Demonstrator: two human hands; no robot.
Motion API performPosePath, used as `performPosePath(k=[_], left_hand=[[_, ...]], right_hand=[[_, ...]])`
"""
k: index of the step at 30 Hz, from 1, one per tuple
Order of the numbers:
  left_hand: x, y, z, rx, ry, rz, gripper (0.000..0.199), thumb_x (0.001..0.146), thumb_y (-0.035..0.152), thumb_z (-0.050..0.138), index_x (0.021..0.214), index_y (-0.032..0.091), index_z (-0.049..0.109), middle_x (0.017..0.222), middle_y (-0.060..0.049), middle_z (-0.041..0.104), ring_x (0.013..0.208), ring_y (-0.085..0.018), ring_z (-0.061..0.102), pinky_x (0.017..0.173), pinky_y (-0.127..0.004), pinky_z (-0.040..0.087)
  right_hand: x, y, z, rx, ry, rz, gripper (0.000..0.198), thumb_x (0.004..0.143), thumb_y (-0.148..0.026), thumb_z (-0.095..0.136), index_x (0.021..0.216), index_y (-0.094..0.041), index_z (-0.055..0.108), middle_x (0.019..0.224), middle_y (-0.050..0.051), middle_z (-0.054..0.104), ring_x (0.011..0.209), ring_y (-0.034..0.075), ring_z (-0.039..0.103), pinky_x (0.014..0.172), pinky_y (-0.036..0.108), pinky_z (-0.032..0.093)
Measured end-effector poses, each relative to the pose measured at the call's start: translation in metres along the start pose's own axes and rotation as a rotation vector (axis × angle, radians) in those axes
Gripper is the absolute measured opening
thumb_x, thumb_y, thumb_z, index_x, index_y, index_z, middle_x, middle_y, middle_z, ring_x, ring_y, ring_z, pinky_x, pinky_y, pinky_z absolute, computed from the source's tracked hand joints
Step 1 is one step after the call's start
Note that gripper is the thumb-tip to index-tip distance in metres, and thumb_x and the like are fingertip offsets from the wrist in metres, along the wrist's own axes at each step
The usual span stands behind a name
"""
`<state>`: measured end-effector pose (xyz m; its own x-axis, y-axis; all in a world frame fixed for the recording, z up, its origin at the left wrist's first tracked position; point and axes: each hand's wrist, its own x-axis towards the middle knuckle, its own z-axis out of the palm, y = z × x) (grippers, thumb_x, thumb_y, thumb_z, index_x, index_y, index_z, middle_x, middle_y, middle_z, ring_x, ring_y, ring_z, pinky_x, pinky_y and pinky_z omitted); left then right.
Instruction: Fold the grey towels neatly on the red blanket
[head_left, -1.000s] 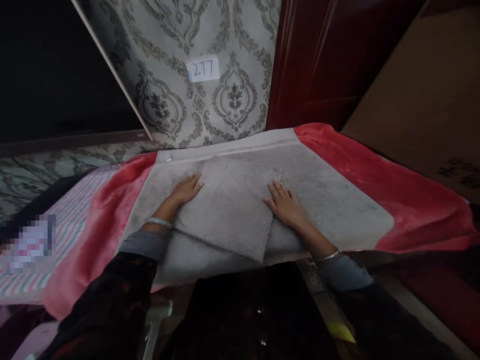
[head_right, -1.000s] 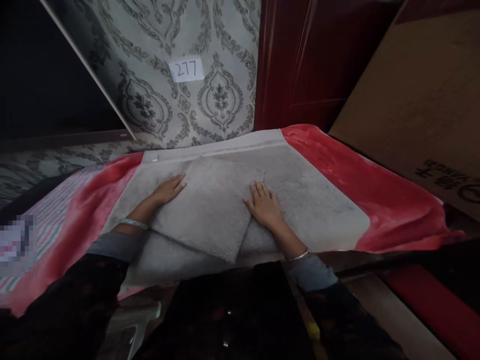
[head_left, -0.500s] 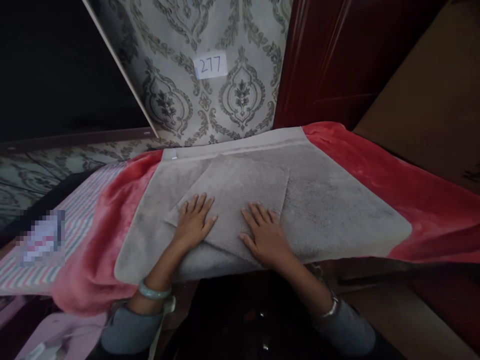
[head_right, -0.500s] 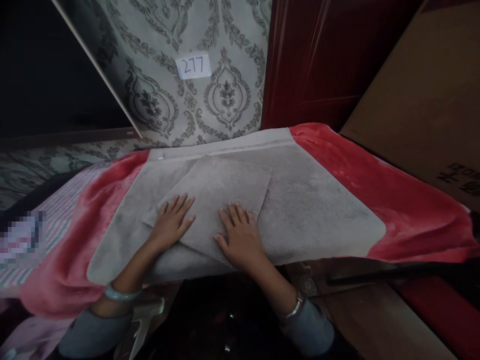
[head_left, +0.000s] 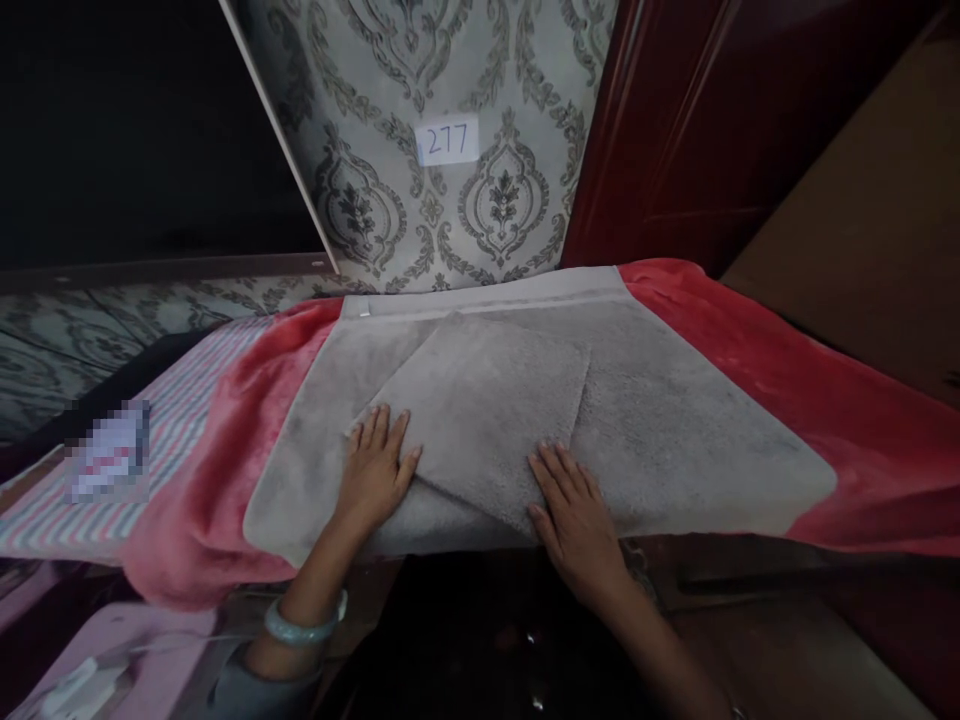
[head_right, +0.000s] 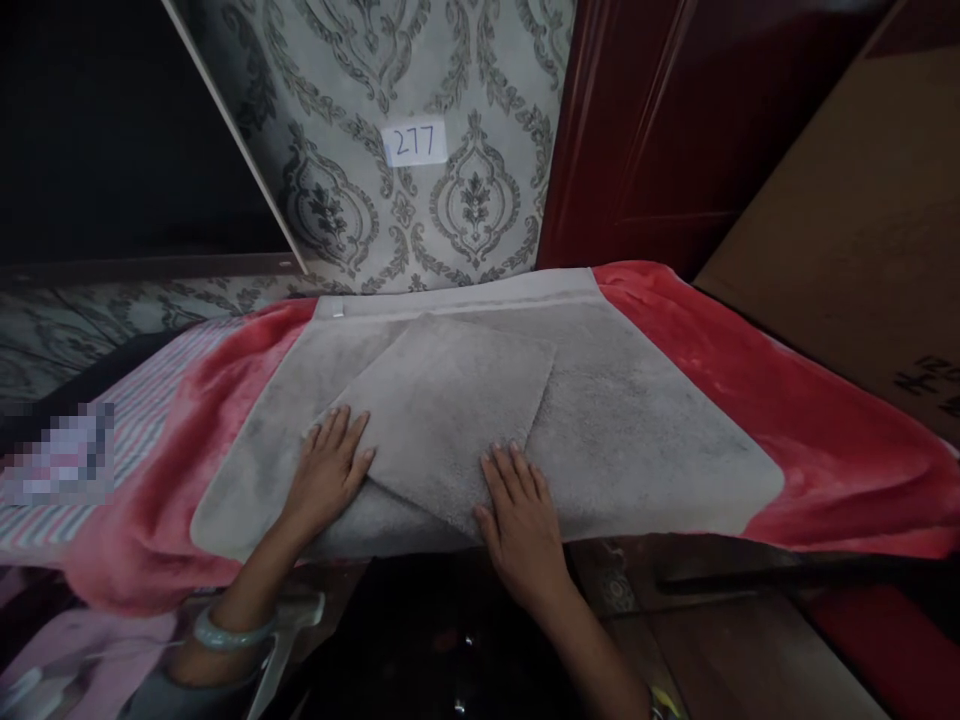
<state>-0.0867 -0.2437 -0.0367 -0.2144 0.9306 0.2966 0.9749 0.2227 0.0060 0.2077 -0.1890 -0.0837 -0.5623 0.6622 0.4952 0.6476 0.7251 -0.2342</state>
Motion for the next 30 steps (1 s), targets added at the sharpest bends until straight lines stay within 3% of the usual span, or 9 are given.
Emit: performPosePath(k=[10,16,24,30], left_hand=[[-0.028,-0.024,-0.002,-0.021,0.064,-0.172,0.059,0.098,0.044,0.040,0.147,0.011,0.047,0.156,-0.023,0.039,0.146,-0.038,0.036,0.114,-0.059,0.034],[-0.032,-0.025,-0.003,-0.054,0.077,-0.200,0.055,0.096,0.037,0.043,0.145,0.014,0.050,0.162,-0.018,0.030,0.148,-0.037,0.032,0.116,-0.058,0.033],[-0.036,-0.019,-0.003,-0.058,0.074,-0.204,0.056,0.095,0.036,0.042,0.147,0.016,0.047,0.161,-0.016,0.034,0.146,-0.034,0.036,0.117,-0.057,0.032],[-0.038,-0.016,-0.003,-0.047,0.084,-0.209,0.055,0.096,0.036,0.041,0.147,0.017,0.047,0.160,-0.015,0.035,0.145,-0.033,0.037,0.117,-0.057,0.032]], right_hand=[[-0.019,0.018,-0.018,0.263,0.012,0.007,0.059,0.102,-0.030,0.044,0.158,-0.032,0.027,0.154,0.007,0.047,0.143,0.025,0.040,0.113,0.051,0.040],[-0.021,0.010,-0.017,0.125,-0.058,-0.018,0.073,0.095,-0.017,0.046,0.160,-0.035,0.017,0.165,0.008,0.025,0.148,0.031,0.030,0.115,0.059,0.035],[-0.021,0.006,-0.012,0.146,0.015,0.038,0.080,0.093,-0.015,0.048,0.161,-0.032,0.010,0.165,0.012,0.022,0.143,0.035,0.038,0.109,0.060,0.040],[-0.016,0.002,-0.010,0.064,0.015,0.032,0.089,0.087,-0.007,0.051,0.160,-0.038,0.010,0.169,0.007,0.010,0.147,0.038,0.029,0.108,0.062,0.041]])
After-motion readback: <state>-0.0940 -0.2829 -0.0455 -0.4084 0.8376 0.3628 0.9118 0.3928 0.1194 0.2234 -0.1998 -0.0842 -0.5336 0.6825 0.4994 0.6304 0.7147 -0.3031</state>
